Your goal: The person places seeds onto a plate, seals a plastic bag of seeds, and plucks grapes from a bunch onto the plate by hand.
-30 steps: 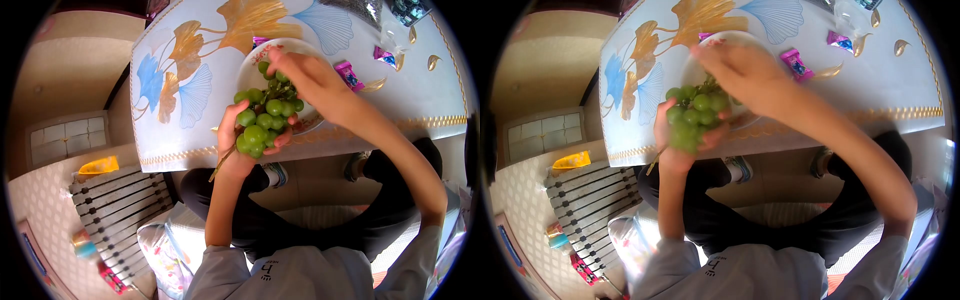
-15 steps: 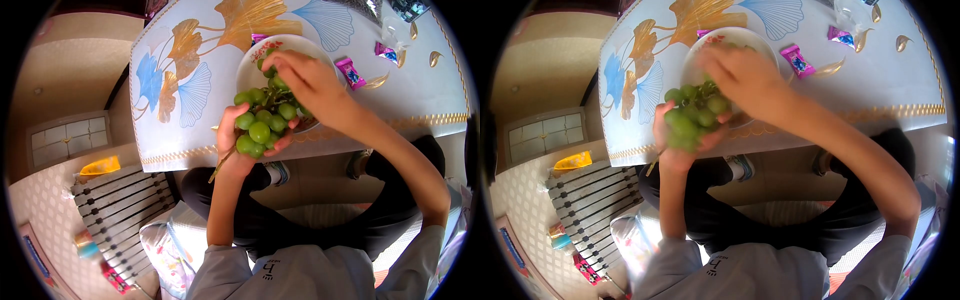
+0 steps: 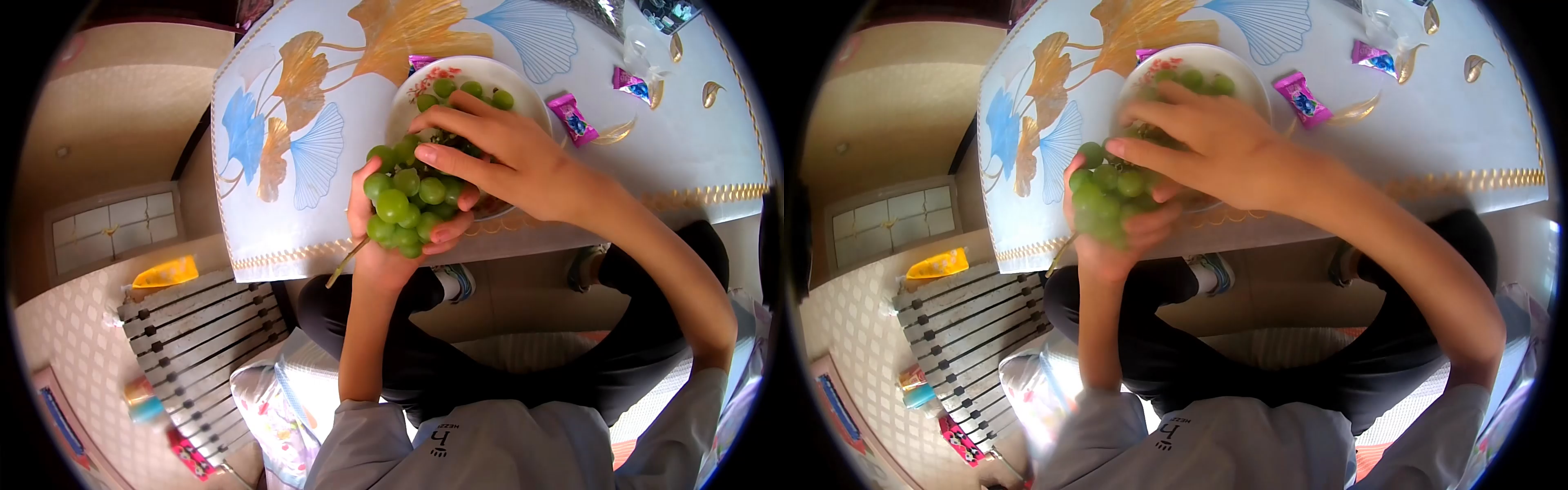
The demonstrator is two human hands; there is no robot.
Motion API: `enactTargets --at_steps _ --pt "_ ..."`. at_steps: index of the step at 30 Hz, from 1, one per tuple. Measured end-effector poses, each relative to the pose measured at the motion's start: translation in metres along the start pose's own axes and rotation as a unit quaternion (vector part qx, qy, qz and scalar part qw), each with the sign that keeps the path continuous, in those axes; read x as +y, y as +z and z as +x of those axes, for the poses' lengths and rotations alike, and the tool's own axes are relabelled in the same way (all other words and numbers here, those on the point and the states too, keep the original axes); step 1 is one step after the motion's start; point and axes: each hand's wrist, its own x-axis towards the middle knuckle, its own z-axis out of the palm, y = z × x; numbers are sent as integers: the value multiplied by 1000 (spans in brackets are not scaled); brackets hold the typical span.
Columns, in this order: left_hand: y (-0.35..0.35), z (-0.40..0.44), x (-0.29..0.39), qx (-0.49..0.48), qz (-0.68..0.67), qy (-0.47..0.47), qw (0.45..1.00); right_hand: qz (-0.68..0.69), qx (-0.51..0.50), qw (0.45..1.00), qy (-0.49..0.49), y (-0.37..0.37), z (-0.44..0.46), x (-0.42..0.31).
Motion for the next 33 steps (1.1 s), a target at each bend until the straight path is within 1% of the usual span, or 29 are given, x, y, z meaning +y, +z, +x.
enactTargets --at_steps 1,2,3,4,6,8,9,11,13,15,16,18,20,21,22,25,26,29,30,32,33 --pt "-4 0 0 -14 -6 -8 1000 -68 37 995 -70 7 0 9" --pt "-8 1 0 -29 -11 -15 999 -94 62 989 -97 8 1 13" --pt "-9 1 1 -44 -17 -23 999 -120 87 981 -122 8 2 17" --pt "-10 2 1 -48 10 -23 999 -103 100 984 -105 8 3 17" --pt "-10 4 3 -58 63 -25 996 -66 112 990 -49 7 5 19" --pt "-13 5 2 -81 22 -33 996 -26 113 993 29 4 5 20" --pt "-14 5 1 -92 0 -38 995 53 119 987 99 3 6 19" --pt "-7 5 0 -62 29 -29 997 185 114 951 220 -4 12 14" --pt "2 5 -2 -32 34 -17 999 261 96 907 316 -16 18 0" --pt "7 4 -5 1 13 -1 1000 163 127 950 235 -14 15 -1" --pt "6 3 -4 -6 8 -1 1000 35 168 980 102 -5 11 6" --pt "1 1 -1 -19 0 3 1000 -107 187 977 -10 2 8 1" --pt "2 -3 -2 15 13 27 999 -133 152 978 47 0 2 -27" --pt "4 -4 -3 31 20 38 999 -135 142 980 42 2 1 -33" --pt "11 -2 -6 94 69 79 990 -139 133 981 37 3 1 -39" --pt "30 -3 -16 221 112 117 962 -168 123 978 27 12 -2 -33" --pt "12 -4 -10 100 47 85 990 -167 124 978 35 16 -3 -29" --pt "18 -4 -8 102 3 63 993 -139 125 981 53 25 -3 -24" --pt "17 -4 -9 102 20 67 992 -125 125 983 57 27 -3 -23" --pt "12 -4 -8 88 54 68 992 -182 145 972 -7 32 -5 -18" --pt "8 -5 -7 74 72 64 993 -186 150 971 -17 34 -5 -17"
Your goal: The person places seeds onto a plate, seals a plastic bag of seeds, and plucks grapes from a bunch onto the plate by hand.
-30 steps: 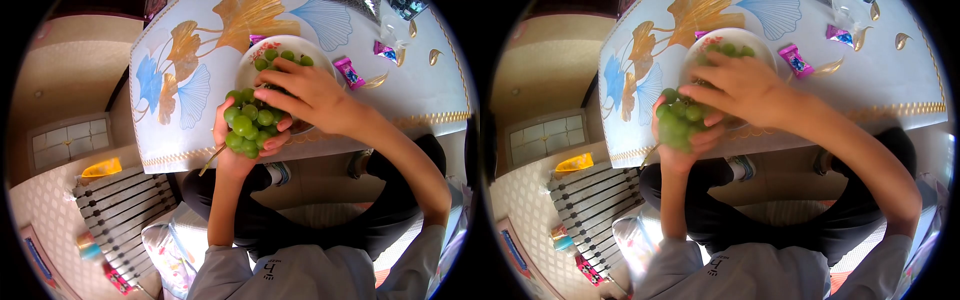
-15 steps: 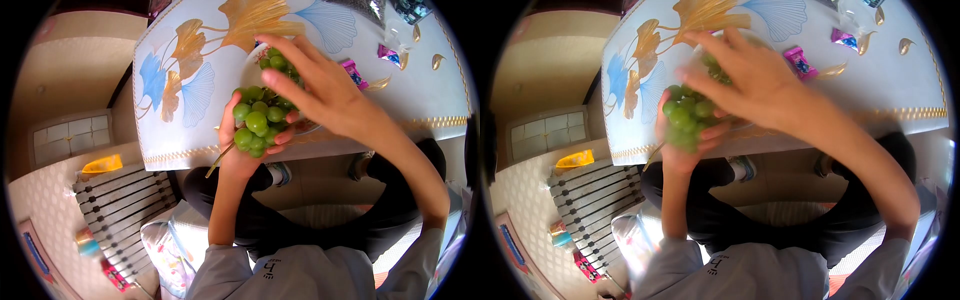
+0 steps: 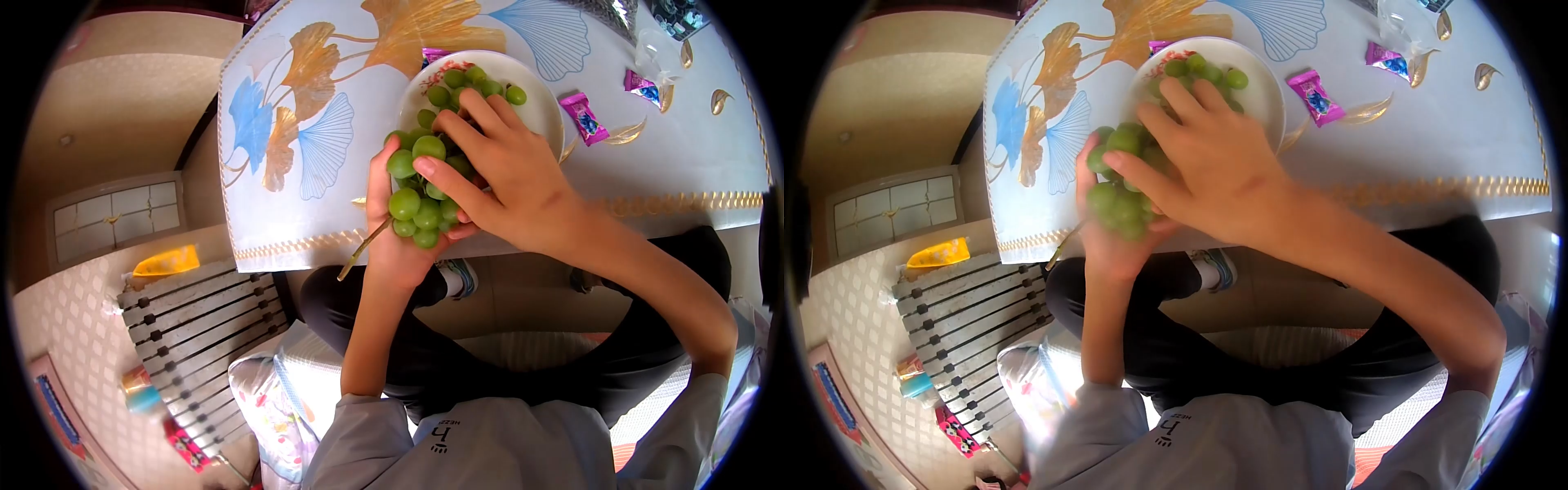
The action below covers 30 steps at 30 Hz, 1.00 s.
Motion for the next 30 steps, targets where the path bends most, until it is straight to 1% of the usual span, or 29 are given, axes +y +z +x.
enactTargets --at_steps 1,3,6,7,10,11,13,14,15,16,17,18,19,21,22,25,28,30 --pt "-2 1 1 -9 -5 -1 1000 -3 6 1000 -10 1 -1 0" --pt "-5 3 0 -29 -16 -6 999 25 4 1000 14 2 -1 -3" --pt "-4 5 1 -20 1 -21 1000 53 15 998 36 3 3 -2" --pt "13 2 -4 72 53 -1 996 69 16 996 47 3 5 1" --pt "8 4 -4 12 -46 -6 999 150 -2 983 108 4 7 12" --pt "5 5 -2 -21 -50 -10 998 172 -4 976 134 7 6 11" --pt "9 4 -3 -34 -49 -23 998 287 -7 929 234 -2 14 1" --pt "10 4 -3 -40 -48 -29 998 377 -9 875 305 -16 21 -6" --pt "8 5 -3 -56 -78 -34 995 371 -5 879 299 -19 22 -7" --pt "5 5 -4 -45 -51 -24 997 365 0 884 292 -21 23 -9" --pt "4 5 -5 -33 -25 -14 999 262 10 942 208 -17 16 -3" --pt "5 4 -5 -21 2 -4 1000 154 21 981 119 -14 14 0" --pt "15 0 -11 113 55 38 991 101 43 992 67 -10 12 -3" --pt "18 0 -10 144 109 23 983 66 3 995 75 -12 9 -9" --pt "21 0 -10 133 109 18 985 48 -16 995 81 -14 7 -11" --pt "34 -2 -12 170 120 27 978 46 -47 994 93 -17 10 -8" --pt "40 -1 -14 201 129 29 971 38 -31 998 34 -17 7 -4" --pt "29 1 -14 156 133 15 979 21 -19 1000 -11 -12 3 2"
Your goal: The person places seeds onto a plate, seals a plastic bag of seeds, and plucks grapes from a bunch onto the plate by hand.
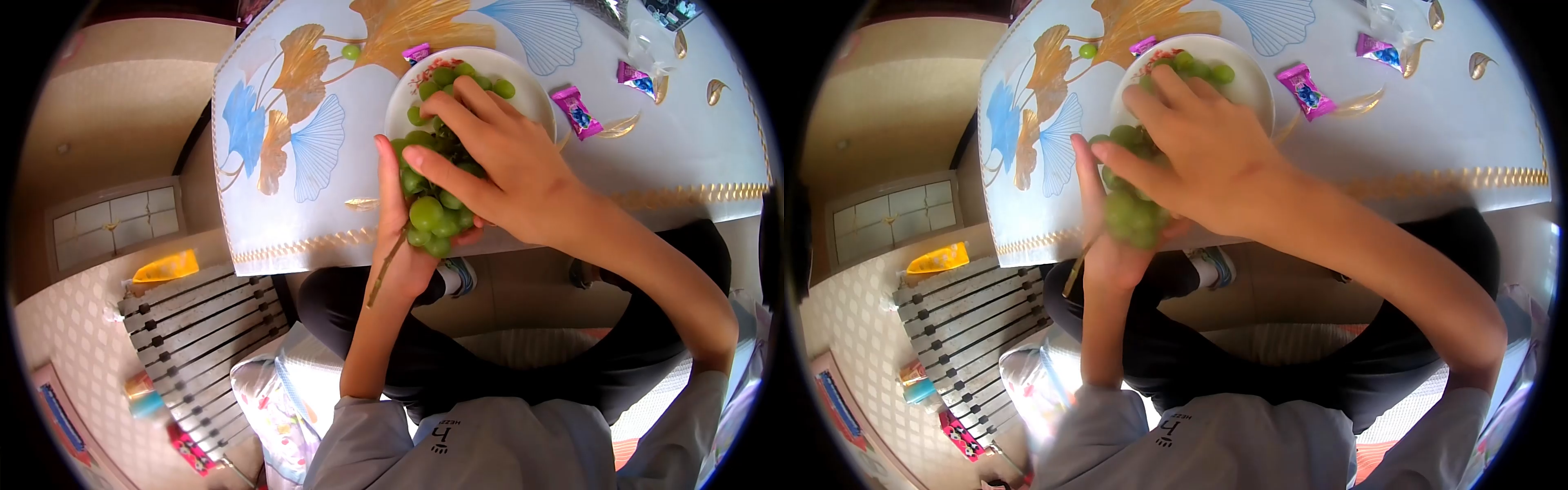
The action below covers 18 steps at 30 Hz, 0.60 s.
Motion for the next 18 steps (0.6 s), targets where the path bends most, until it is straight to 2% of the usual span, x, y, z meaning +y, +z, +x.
enactTargets --at_steps 2,4,5,8,11,13,16,18 --pt "-3 1 -1 -16 19 -6 1000 21 -13 1000 4 0 0 8" --pt "2 1 -2 -4 53 -11 999 102 -39 991 81 -2 3 15" --pt "-6 2 -2 -115 14 -5 993 150 -41 979 129 -3 5 17" --pt "-4 2 -2 -94 48 -4 994 319 -22 896 309 -5 14 14" --pt "-12 -1 -1 -119 85 2 989 377 -38 821 427 -20 25 7" --pt "-12 -2 -2 -140 92 10 986 295 -38 902 312 -15 22 13" --pt "-2 -8 2 -86 106 -9 991 237 -73 939 237 -24 22 1" --pt "-7 -8 2 -104 94 -20 990 201 -74 955 205 -24 21 -4"
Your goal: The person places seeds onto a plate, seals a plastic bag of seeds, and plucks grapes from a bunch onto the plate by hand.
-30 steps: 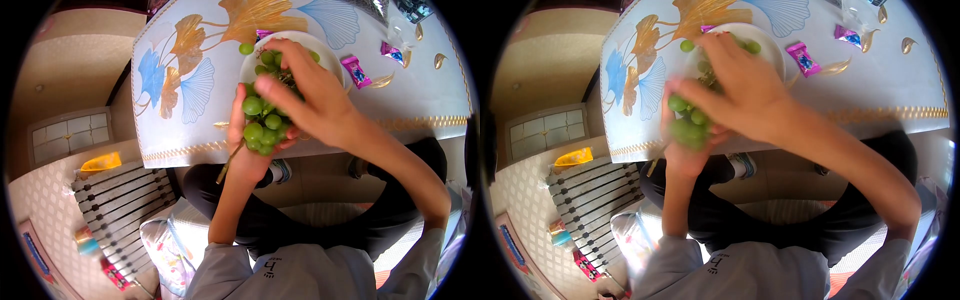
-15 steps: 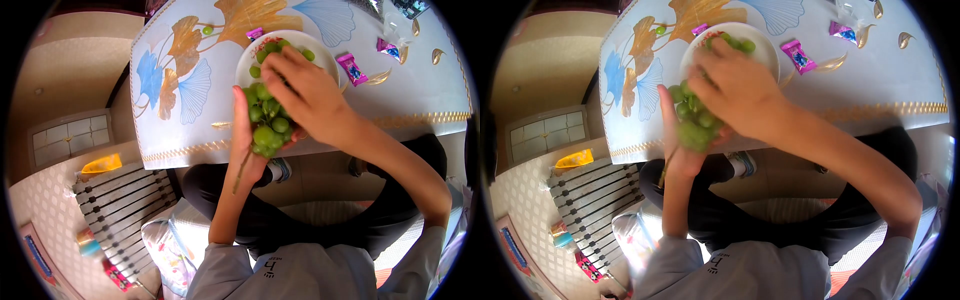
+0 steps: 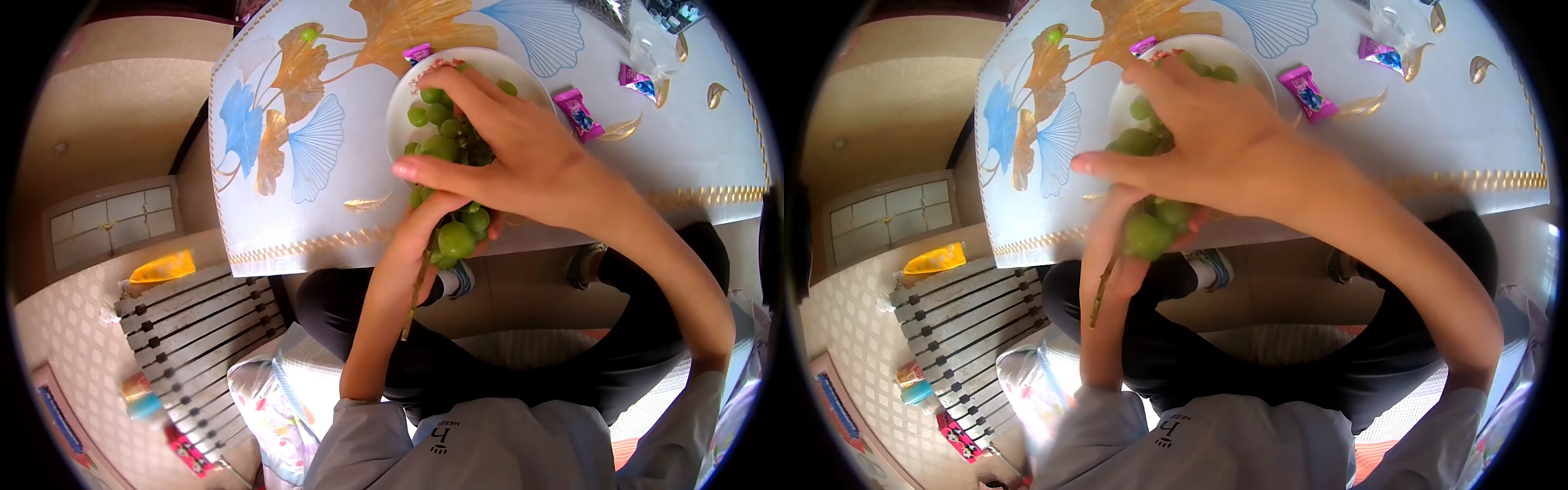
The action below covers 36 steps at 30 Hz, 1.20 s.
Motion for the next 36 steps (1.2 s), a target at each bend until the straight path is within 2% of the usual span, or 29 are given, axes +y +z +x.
enactTargets --at_steps 3,5,8,9,11,17,20,21,24,27,31,33,36 --pt "-9 5 -11 -10 8 12 1000 -77 3 996 -52 4 -2 6" --pt "-16 2 -13 -28 -38 1 999 -115 -57 991 -45 -5 -2 2" --pt "-9 0 -11 20 13 -8 1000 -118 -10 989 -94 2 -5 11" --pt "-4 0 -9 47 51 -11 998 -100 -15 993 -68 2 -4 12" --pt "-2 4 -4 24 23 -17 999 -64 -28 997 -17 1 0 15" --pt "4 4 2 17 28 -17 999 9 32 999 -39 8 7 33" --pt "0 5 -2 -10 19 -8 1000 85 20 995 38 -5 20 39" --pt "1 5 -1 -12 16 -10 1000 17 52 998 -31 -1 25 43" --pt "-1 5 -1 -19 9 -7 1000 58 1 995 76 -2 20 36" --pt "1 6 -7 13 52 2 999 175 2 963 206 -10 21 25" --pt "6 5 -6 53 70 5 996 57 -11 996 60 -9 14 11" --pt "2 5 -3 15 17 -1 1000 -31 -51 998 -14 -5 13 23" --pt "3 5 -4 12 -5 5 1000 -44 -53 997 -34 -6 11 22"
